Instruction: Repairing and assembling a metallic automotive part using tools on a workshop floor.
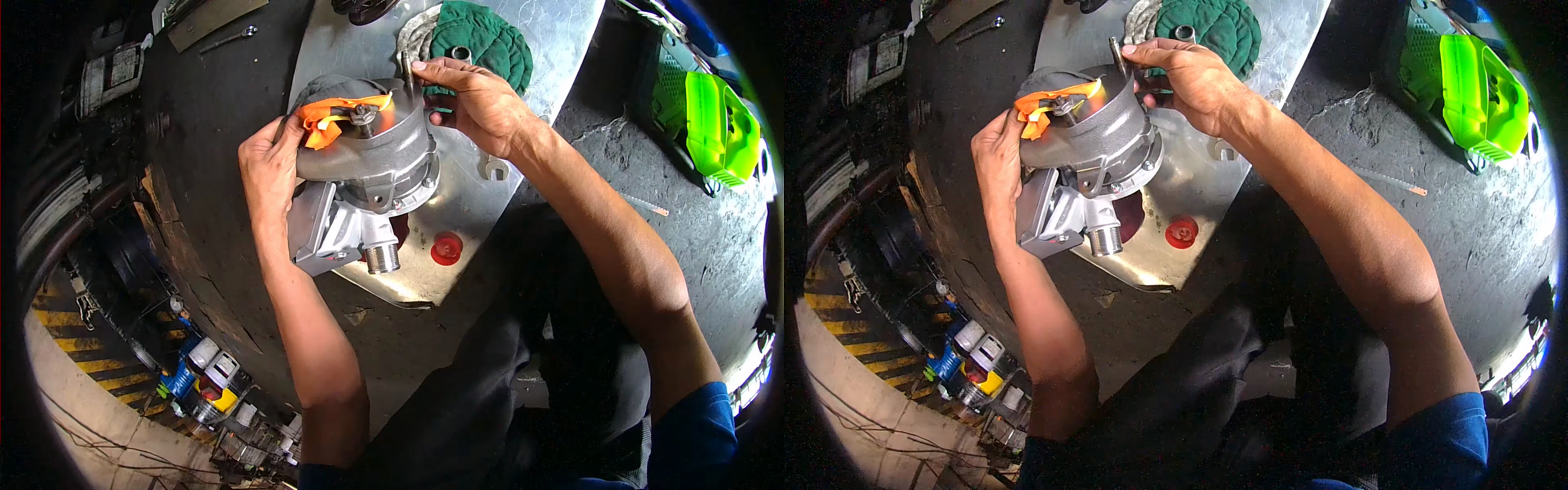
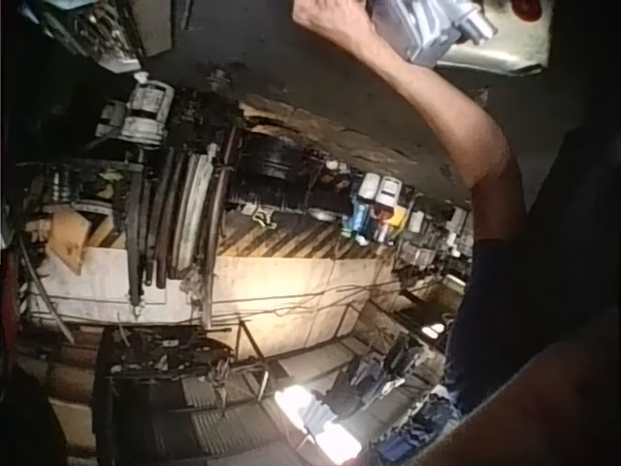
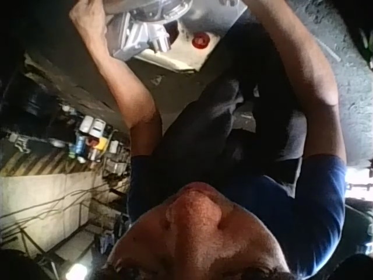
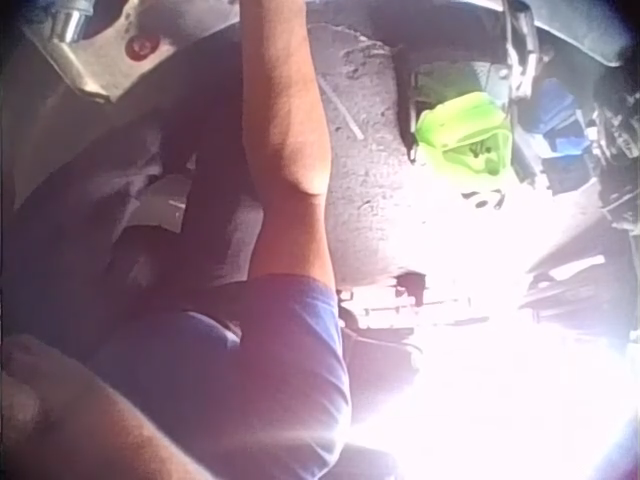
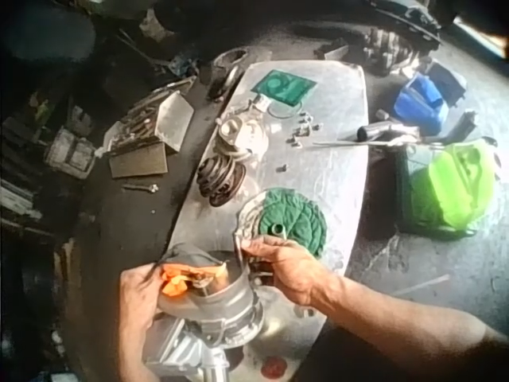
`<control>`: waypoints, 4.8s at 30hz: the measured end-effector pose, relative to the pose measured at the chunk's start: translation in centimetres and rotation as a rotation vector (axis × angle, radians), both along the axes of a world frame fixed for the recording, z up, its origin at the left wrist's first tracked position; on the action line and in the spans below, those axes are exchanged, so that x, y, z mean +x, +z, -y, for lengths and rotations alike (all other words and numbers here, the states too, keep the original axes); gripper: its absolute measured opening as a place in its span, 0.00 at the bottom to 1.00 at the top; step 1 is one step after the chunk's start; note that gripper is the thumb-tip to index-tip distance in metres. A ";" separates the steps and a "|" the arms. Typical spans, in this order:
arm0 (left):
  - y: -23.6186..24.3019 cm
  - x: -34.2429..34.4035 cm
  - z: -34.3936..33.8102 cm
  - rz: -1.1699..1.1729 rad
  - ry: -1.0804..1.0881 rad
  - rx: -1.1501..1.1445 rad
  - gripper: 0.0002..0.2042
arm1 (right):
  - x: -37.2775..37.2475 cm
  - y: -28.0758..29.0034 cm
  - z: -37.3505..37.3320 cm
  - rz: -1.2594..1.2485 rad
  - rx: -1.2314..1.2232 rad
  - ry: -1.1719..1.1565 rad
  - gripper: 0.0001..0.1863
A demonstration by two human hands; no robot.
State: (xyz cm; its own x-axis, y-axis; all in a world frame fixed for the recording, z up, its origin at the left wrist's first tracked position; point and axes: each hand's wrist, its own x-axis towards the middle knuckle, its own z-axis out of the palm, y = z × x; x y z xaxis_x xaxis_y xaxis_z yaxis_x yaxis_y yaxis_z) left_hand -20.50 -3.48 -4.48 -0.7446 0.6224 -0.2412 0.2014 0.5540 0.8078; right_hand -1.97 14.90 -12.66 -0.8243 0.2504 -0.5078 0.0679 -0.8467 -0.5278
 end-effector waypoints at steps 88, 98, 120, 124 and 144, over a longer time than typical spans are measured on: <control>3.7 7.1 0.0 -0.212 0.092 -0.042 0.11 | 7.9 4.7 -6.5 0.153 0.821 -0.291 0.12; 3.7 7.0 -0.5 -0.201 0.074 -0.065 0.11 | 9.7 -5.8 -10.2 0.466 2.070 -0.102 0.16; 4.1 8.3 -0.4 -0.292 0.114 -0.089 0.13 | 10.3 -3.3 -6.6 0.604 1.536 0.029 0.10; 3.8 8.8 -1.0 -0.309 0.123 -0.094 0.12 | 8.5 -1.3 -4.0 0.232 1.463 0.045 0.12; 4.4 9.1 -0.5 -0.333 0.136 -0.095 0.15 | 2.2 1.5 1.5 0.010 0.349 -0.049 0.18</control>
